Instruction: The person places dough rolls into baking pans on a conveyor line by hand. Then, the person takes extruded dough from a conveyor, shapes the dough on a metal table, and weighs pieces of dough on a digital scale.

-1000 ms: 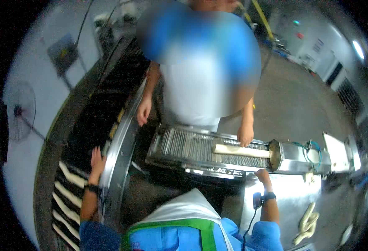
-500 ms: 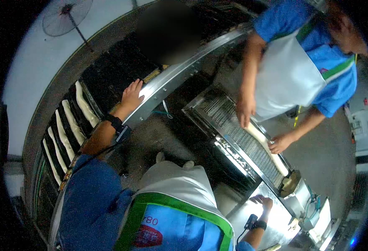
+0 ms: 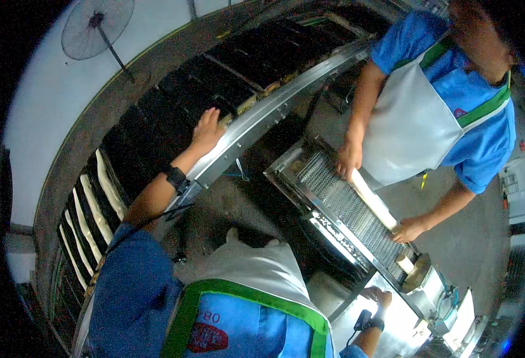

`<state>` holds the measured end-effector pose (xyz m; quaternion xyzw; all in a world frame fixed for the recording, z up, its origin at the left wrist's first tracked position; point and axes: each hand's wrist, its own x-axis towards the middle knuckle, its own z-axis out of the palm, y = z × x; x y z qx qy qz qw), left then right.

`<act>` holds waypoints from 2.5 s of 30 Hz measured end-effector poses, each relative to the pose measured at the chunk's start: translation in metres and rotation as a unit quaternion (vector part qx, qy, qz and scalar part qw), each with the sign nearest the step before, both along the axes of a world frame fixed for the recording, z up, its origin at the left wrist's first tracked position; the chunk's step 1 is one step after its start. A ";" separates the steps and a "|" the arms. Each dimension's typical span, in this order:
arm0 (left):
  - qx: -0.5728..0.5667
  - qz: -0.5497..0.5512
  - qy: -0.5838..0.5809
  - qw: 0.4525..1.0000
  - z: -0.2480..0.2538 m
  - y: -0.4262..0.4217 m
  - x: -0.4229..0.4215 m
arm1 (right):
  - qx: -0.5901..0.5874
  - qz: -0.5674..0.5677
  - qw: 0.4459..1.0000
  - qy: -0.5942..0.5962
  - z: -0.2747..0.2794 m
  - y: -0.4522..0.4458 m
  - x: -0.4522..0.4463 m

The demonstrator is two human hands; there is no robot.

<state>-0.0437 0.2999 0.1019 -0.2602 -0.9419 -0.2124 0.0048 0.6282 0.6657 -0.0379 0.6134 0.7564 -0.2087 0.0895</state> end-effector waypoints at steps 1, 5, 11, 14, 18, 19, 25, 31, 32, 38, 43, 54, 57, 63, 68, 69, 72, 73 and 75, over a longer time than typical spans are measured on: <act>0.073 -0.036 -0.036 0.996 -0.013 0.008 -0.006 | -0.001 -0.006 1.000 0.002 0.002 -0.008 -0.004; 0.306 -0.012 -0.264 0.914 0.014 0.039 -0.011 | -0.055 -0.046 0.993 0.095 0.000 -0.030 0.008; 0.560 0.033 -0.492 0.665 -0.054 0.040 -0.080 | -0.056 -0.048 0.997 0.003 -0.011 -0.057 0.074; 0.480 0.271 -0.451 0.702 -0.025 0.039 -0.051 | -0.058 -0.065 0.996 -0.008 -0.017 -0.069 0.092; 0.466 0.429 -0.418 0.652 -0.086 0.023 -0.082 | -0.060 -0.075 0.995 -0.020 -0.021 -0.075 0.093; 0.447 0.452 -0.404 0.657 -0.084 0.017 -0.078 | -0.061 -0.073 0.995 -0.023 -0.021 -0.079 0.094; 0.452 0.443 -0.408 0.658 -0.086 -0.010 -0.085 | -0.046 -0.040 0.998 -0.033 -0.012 -0.070 0.077; 0.482 0.376 -0.447 0.653 -0.093 -0.009 -0.102 | -0.014 0.012 0.999 -0.046 -0.004 -0.061 0.050; 0.478 0.370 -0.448 0.658 -0.083 -0.007 -0.098 | -0.006 0.027 0.998 -0.049 -0.004 -0.059 0.046; 0.236 0.378 -0.537 0.716 0.009 0.010 -0.076 | 0.033 0.098 0.993 -0.050 0.005 -0.037 -0.007; 0.068 -0.253 0.115 0.958 -0.032 -0.001 -0.113 | 0.038 0.061 0.997 -0.007 0.022 -0.006 -0.021; 0.365 0.223 -0.373 0.823 -0.029 0.037 -0.122 | 0.213 0.000 0.976 -0.045 0.084 0.045 -0.107; 0.385 0.286 -0.387 0.787 -0.002 0.028 -0.080 | 0.163 0.116 0.972 -0.126 0.070 0.057 -0.129; 0.426 0.181 -0.342 0.818 -0.039 -0.061 -0.102 | 0.163 0.330 0.925 -0.093 0.072 0.024 -0.150; 0.572 0.156 -0.474 0.651 -0.011 -0.066 -0.063 | 0.036 0.352 0.935 -0.003 0.161 -0.028 -0.205; 0.489 0.057 -0.405 0.770 -0.028 -0.074 -0.072 | -0.007 0.349 0.936 0.049 0.165 -0.040 -0.216; 0.376 -0.015 -0.272 0.886 -0.049 -0.095 -0.078 | -0.164 0.248 0.902 0.312 0.190 -0.093 -0.267; 0.447 0.075 -0.371 0.810 -0.035 -0.099 -0.067 | -0.186 0.266 0.900 0.290 0.210 -0.114 -0.288; 0.498 0.180 -0.523 0.667 -0.002 -0.095 -0.062 | -0.270 0.176 0.890 0.323 0.250 -0.156 -0.345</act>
